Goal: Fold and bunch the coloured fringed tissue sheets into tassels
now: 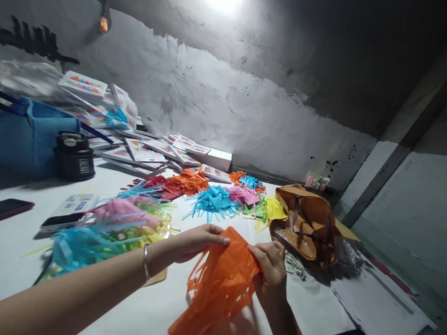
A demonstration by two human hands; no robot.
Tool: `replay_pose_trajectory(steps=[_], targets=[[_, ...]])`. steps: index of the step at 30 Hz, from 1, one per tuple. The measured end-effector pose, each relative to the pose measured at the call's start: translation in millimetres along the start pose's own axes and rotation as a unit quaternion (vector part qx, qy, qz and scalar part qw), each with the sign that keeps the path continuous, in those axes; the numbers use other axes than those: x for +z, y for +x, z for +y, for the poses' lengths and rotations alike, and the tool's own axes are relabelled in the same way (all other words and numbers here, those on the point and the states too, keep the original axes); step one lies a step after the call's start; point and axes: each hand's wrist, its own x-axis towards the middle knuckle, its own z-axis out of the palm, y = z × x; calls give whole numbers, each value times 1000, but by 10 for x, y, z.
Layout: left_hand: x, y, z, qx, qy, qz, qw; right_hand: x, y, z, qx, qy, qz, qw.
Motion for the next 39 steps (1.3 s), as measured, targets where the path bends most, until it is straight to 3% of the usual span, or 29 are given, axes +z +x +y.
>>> replay_pose_trajectory(steps=[5,8,14,20,27,31,35,39], targets=[[-82,42,55,26,92,101,990,41,24,-52,13,-28,-20,999],[-143,74,4,27,117,138,983,67,123,-68,55,-53,-59,995],[-251,121,-58,-21,122,113,986,127,451,-44,159,-110,-193,962],[-293,134,-1,-69,58,108,990,186,691,-66,154,-157,-271,937],[-237,103,-81,-99,-52,37,993,228,693,-49,61,-152,-203,965],[-173,30,-88,-67,-115,1,991,258,543,1,-7,-103,-130,986],[-116,-63,-36,-26,-166,-5,986,259,390,9,-17,-56,-61,996],[-120,-77,-45,-12,-194,-4,981,269,287,-23,-5,-24,-39,999]])
